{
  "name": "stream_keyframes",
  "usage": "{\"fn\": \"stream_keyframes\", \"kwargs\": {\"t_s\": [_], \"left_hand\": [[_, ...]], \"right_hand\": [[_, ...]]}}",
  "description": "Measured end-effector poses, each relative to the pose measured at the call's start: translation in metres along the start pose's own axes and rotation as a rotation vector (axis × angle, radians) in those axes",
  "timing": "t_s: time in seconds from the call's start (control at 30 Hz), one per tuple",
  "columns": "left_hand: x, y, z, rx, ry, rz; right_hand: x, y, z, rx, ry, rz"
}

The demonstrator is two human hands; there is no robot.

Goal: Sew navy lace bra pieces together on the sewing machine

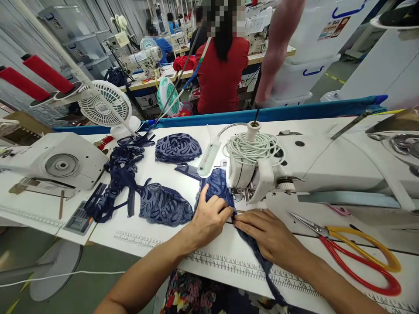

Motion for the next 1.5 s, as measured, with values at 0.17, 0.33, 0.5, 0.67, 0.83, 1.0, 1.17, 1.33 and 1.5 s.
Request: {"fn": "stream_keyframes", "kwargs": {"t_s": [0.17, 0.33, 0.5, 0.67, 0.83, 1.0, 1.17, 1.33, 1.5], "left_hand": [[-0.006, -0.004, -0.003, -0.061, 0.01, -0.009], [-0.006, -0.009, 0.003, -0.079, 0.027, 0.062], [-0.005, 0.003, 0.005, -0.058, -0.01, 0.003], [-0.008, -0.011, 0.005, 0.071, -0.02, 0.115], [-0.004, -0.001, -0.005, 0.029, -0.08, 0.023], [0.005, 0.004, -0.006, 0.018, -0.177, -0.006], [0.007, 0.004, -0.005, 0.051, -0.17, 0.003], [-0.001, -0.005, -0.011, 0.043, -0.166, 0.022], [-0.004, -0.019, -0.013, 0.063, -0.175, 0.075]], "right_hand": [[0.0, 0.006, -0.003, 0.013, -0.022, -0.043], [-0.001, 0.005, -0.006, 0.05, -0.07, -0.034], [0.0, 0.001, -0.009, 0.098, -0.104, -0.023], [-0.001, -0.001, -0.011, 0.066, -0.1, -0.013], [-0.002, -0.001, -0.004, 0.095, -0.059, -0.018], [-0.003, -0.003, 0.003, 0.062, -0.03, -0.017], [0.0, -0.001, -0.001, 0.081, -0.027, -0.031], [0.005, 0.006, -0.012, 0.14, -0.079, -0.039], [0.002, 0.011, -0.01, 0.151, -0.094, -0.071]]}}
Point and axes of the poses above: each hand's wrist, its own x-axis away from the middle knuckle, its own z-axis out of the back of the hand, y = z × x, the point moved 10 cm from there along -x, towards the middle knuckle, and after that the axes turned 10 degrees about x, right-handed, at the moved point
